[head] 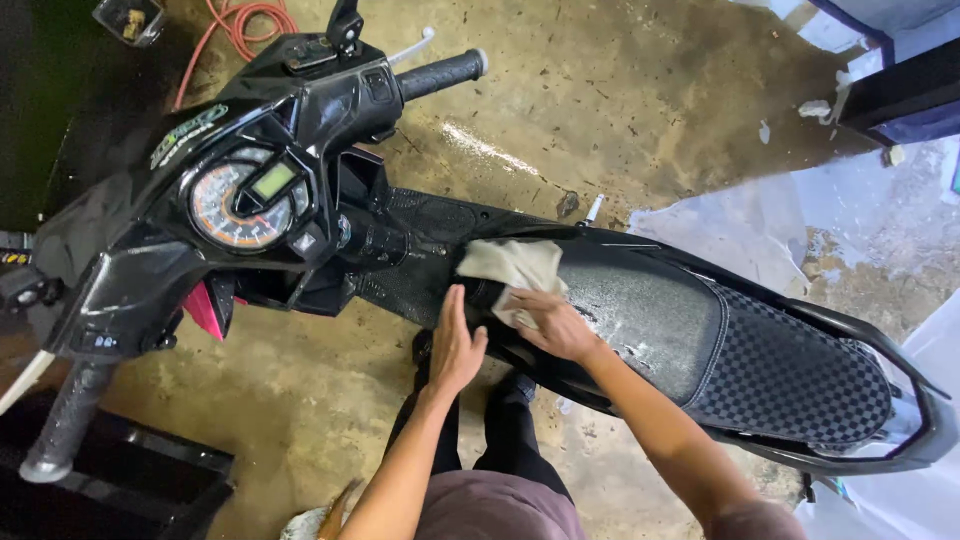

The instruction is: The person wipes the seat and body panels of a black scooter using a cloth. They clean the seat, side panels, and rear wheel area, occasionally adjusting the cloth to wipe different surfaces.

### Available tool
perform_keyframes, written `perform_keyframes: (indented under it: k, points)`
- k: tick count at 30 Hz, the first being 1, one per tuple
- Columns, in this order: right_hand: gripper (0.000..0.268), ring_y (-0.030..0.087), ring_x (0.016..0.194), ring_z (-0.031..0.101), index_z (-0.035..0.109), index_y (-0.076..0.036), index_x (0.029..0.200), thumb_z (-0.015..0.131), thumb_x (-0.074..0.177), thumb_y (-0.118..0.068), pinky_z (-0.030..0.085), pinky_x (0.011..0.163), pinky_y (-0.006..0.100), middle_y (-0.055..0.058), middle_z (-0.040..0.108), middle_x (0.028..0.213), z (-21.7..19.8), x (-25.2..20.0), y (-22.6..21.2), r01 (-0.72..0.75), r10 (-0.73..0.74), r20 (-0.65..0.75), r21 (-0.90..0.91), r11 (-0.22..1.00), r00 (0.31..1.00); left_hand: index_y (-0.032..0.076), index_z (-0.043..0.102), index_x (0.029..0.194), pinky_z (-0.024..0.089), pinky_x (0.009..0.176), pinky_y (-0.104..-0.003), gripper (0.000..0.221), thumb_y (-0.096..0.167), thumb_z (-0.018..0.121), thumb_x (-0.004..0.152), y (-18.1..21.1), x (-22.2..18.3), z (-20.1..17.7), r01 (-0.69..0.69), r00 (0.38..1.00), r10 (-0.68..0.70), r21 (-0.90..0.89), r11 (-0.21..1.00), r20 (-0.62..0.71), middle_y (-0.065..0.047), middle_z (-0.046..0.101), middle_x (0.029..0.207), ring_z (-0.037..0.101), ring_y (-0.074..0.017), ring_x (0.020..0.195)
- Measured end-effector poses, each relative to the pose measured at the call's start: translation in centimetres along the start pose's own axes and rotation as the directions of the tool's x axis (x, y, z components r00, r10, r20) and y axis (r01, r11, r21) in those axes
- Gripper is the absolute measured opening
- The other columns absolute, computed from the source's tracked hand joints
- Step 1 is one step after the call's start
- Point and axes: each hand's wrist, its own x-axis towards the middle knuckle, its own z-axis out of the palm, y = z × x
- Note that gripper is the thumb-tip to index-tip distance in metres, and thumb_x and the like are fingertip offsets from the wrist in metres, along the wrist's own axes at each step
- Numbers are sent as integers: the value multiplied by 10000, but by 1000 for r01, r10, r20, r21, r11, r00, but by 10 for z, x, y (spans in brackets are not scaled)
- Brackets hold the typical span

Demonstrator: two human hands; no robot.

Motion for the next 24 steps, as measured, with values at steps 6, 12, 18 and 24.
perform_keyframes:
  k: [6, 12, 18, 24]
  points:
    - [246, 282, 1239, 668, 767, -69, 1016, 644, 970, -278, 532, 1034, 416, 46, 765, 1178, -49, -103, -25, -282, 268, -102, -161, 946, 958, 74, 162, 1631, 298, 1185, -534, 847, 162, 615, 921, 23, -2, 46, -127, 992, 119, 266, 956, 46, -231, 219, 1648, 282, -402, 1502]
    - [937, 418, 1460, 380, 373, -160, 1604, 689, 822, -567, 335, 1175, 535, 139, 335, 1667, -116, -142, -46, -616, 608, -183, 11, 787, 773, 83, 154, 1627, 286, 1183, -534, 897, 106, 642, 874, 11, -19, 73, -88, 996, 93, 311, 946, -2, -228, 192, 1651, 258, -398, 1503]
    - [868, 543, 1484, 315, 544, -161, 1470, 624, 811, -720, 342, 1193, 581, 290, 324, 1631, -50, -119, 36, -247, 364, -41, -805, 540, 930, 110, 242, 1617, 317, 1164, -563, 887, -30, 622, 827, 12, -30, 76, -41, 999, 38, 309, 950, 16, -221, 216, 1663, 316, -384, 1489]
    - [534, 482, 1395, 452, 796, -30, 1070, 789, 797, -489, 406, 1143, 520, 226, 452, 1530, 26, -4, 40, -55, -27, -113, -663, 747, 993, 72, 148, 1625, 321, 1141, -610, 942, -80, 559, 791, -13, -27, 74, 60, 996, -64, -59, 996, -67, -232, 316, 1633, 399, -467, 1419]
